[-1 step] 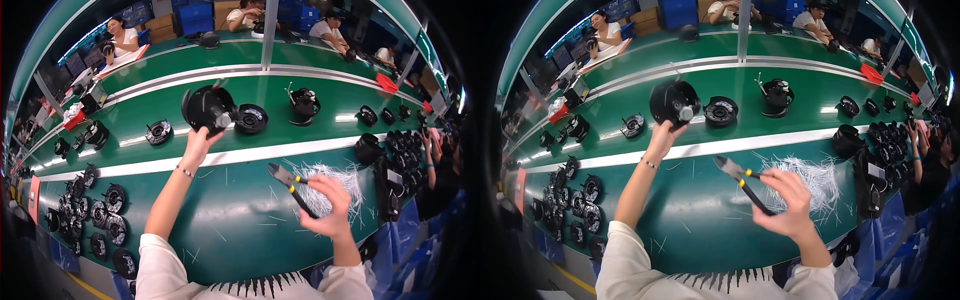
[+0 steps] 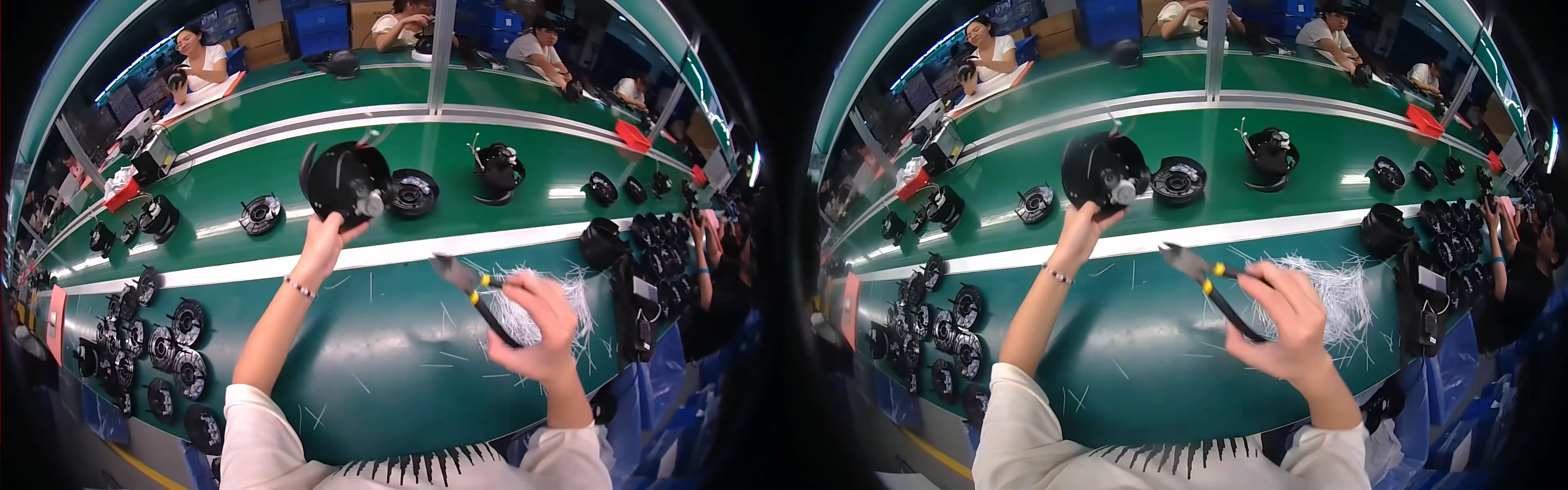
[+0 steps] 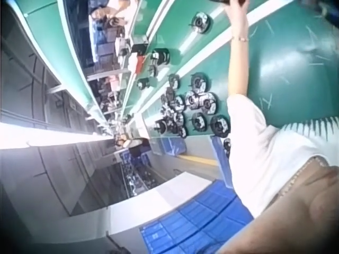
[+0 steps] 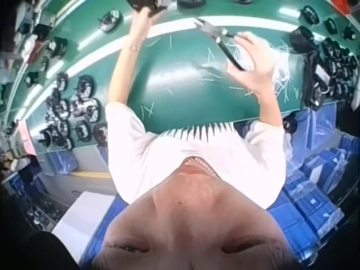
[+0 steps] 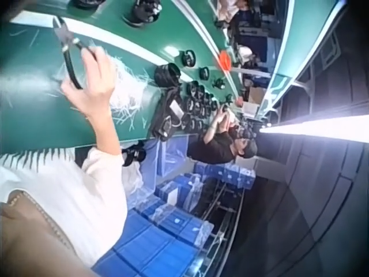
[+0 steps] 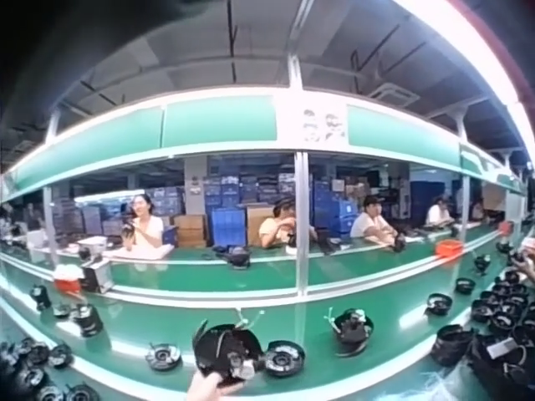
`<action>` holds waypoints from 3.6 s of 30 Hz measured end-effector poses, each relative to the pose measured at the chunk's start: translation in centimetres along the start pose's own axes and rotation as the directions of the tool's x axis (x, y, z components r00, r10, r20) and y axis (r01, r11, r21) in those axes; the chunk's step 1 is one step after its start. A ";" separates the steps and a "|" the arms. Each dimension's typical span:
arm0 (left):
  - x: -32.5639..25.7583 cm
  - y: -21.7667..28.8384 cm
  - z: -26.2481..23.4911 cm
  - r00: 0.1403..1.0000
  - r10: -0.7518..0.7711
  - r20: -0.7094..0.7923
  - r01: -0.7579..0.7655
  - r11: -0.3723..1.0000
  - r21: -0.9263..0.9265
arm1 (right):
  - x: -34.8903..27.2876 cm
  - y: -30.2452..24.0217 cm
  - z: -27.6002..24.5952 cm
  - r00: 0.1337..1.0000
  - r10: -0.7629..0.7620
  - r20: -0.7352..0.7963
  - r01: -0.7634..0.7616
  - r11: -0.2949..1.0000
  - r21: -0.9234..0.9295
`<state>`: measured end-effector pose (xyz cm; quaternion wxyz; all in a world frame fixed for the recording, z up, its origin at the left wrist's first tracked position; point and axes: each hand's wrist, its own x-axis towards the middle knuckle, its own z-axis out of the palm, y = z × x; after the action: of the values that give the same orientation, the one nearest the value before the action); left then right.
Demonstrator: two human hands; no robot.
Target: Manually assemble electronic components into plastic housings, trim excess wiring with pliers, and attach finishing rings on a factory assembly line.
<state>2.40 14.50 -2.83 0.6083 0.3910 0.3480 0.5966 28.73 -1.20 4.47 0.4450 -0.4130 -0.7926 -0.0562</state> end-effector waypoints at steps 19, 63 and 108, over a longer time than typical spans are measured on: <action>-9.1 2.6 5.3 0.905 -0.379 0.196 0.344 0.920 0.188 | 4.6 0.0 3.0 0.979 -0.151 0.136 0.195 0.887 -0.418; 9.5 -1.6 -13.3 0.949 -0.123 -0.290 0.233 0.894 0.384 | -7.3 28.8 -8.7 0.825 0.529 -0.198 -0.528 0.596 -0.604; -5.7 -0.2 -1.7 0.999 0.004 0.050 -0.005 1.000 0.018 | 2.1 0.3 14.0 0.911 0.376 0.168 -0.409 0.783 0.469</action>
<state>0.73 8.91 -4.04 0.6120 0.4119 0.3374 0.5848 19.12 6.66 -2.43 0.5113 -0.4427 -0.6909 0.2555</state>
